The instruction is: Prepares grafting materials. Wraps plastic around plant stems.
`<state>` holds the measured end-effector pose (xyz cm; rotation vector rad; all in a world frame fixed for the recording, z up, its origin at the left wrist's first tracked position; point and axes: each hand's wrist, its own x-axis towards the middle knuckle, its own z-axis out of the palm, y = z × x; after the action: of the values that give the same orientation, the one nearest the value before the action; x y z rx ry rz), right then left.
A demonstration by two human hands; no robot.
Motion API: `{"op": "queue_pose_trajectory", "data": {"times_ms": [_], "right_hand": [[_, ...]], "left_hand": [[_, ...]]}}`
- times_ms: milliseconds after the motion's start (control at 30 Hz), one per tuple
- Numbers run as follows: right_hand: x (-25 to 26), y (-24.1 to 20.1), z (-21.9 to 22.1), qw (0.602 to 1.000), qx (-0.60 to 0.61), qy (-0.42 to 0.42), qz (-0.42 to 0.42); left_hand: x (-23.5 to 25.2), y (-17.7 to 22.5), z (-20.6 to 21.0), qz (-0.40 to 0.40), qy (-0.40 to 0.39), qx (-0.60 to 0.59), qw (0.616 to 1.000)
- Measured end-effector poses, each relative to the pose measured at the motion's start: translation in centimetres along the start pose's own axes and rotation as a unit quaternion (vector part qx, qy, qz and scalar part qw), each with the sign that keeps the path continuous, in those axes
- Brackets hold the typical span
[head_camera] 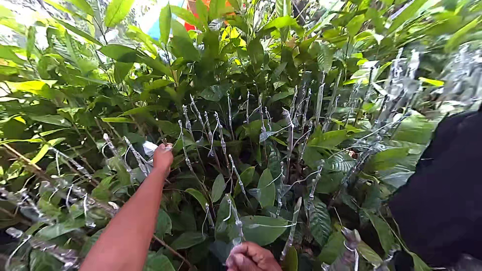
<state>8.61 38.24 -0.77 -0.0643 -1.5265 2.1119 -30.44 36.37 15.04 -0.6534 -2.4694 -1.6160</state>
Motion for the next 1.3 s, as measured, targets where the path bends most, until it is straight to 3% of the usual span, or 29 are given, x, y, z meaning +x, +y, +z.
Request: {"op": "queue_pose_trajectory", "data": {"times_ms": [200, 367, 500, 633, 733, 900, 1033, 1133, 1300], "right_hand": [[0.3, 0.7, -0.1, 0.999, 0.041, 0.005, -0.035], [0.2, 0.9, 1.1, 0.998, 0.037, 0.013, -0.041], [-0.2, 0.9, 1.5, 0.999, 0.014, 0.017, -0.047], [-0.6, 0.6, 1.8, 0.999, 0.014, 0.026, -0.035], [-0.9, 0.1, 2.1, 0.999, 0.035, 0.024, -0.016], [-0.3, -0.4, 4.4, 1.000, 0.029, 0.010, -0.007], [3.3, -2.6, 9.2, 0.999, -0.029, 0.002, -0.039], [8.6, -4.8, 12.3, 0.989, -0.136, -0.010, -0.059], [20.1, -6.3, 13.1, 0.946, -0.321, 0.034, -0.023]], "left_hand": [[-6.3, -0.5, -3.7, -0.056, -0.084, -0.068, 0.993], [-10.8, -1.3, -4.7, -0.094, 0.002, -0.099, 0.991], [-14.2, -0.7, -4.2, -0.108, -0.043, -0.111, 0.987], [-16.0, -1.6, -5.3, -0.072, -0.095, -0.096, 0.988], [-15.1, -3.5, -5.8, -0.007, -0.081, -0.024, 0.996], [-13.7, -4.0, -6.0, 0.028, -0.045, 0.022, 0.998], [-11.4, -5.3, -4.9, 0.090, -0.012, -0.051, 0.995], [-10.3, -6.2, -4.3, 0.135, -0.015, -0.129, 0.982], [-7.8, -7.4, -4.5, 0.142, -0.093, -0.244, 0.955]]}}
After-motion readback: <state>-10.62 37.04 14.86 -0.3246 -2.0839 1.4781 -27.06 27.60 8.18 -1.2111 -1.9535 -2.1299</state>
